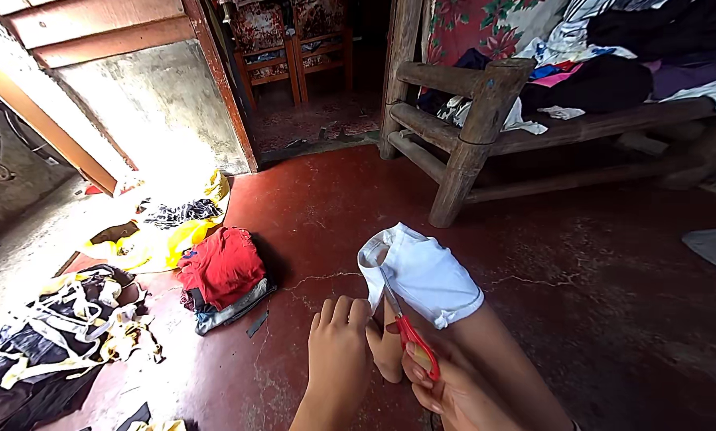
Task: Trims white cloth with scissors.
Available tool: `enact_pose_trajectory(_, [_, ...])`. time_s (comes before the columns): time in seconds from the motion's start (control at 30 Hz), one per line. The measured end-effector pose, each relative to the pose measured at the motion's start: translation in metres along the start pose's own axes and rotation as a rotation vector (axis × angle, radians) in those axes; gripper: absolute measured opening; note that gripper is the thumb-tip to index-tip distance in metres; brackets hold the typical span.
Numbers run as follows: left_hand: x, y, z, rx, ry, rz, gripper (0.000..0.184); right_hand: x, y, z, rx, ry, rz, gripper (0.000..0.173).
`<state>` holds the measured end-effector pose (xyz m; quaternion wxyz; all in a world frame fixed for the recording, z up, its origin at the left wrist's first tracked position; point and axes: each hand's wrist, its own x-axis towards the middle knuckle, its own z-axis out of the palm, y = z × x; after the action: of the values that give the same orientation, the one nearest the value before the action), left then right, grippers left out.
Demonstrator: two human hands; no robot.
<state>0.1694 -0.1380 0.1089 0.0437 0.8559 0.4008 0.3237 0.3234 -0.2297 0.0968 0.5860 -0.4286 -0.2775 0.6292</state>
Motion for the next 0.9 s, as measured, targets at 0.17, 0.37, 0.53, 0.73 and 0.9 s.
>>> enact_pose_trajectory(0.17, [0.001, -0.001, -0.001, 0.016, -0.058, -0.034, 0.014, -0.003, -0.002, 0.003, -0.074, 0.027, 0.007, 0.032])
enact_pose_trajectory(0.37, [0.001, 0.001, 0.008, -0.079, 0.029, -0.044, 0.024, -0.01, 0.004, 0.004, -0.17, 0.036, -0.052, 0.036])
enact_pose_trajectory(0.53, [0.005, 0.003, 0.014, -0.086, 0.154, 0.002, 0.02, -0.018, 0.011, 0.005, -0.214, 0.029, -0.076, 0.03])
enact_pose_trajectory(0.73, [0.007, 0.0, 0.017, -0.098, 0.219, 0.026, 0.015, -0.019, 0.014, 0.006, -0.238, 0.009, -0.104, 0.03])
enact_pose_trajectory(0.9, [0.008, -0.002, 0.014, -0.054, 0.215, 0.058, 0.016, -0.01, 0.01, 0.01, -0.152, -0.033, -0.04, 0.026])
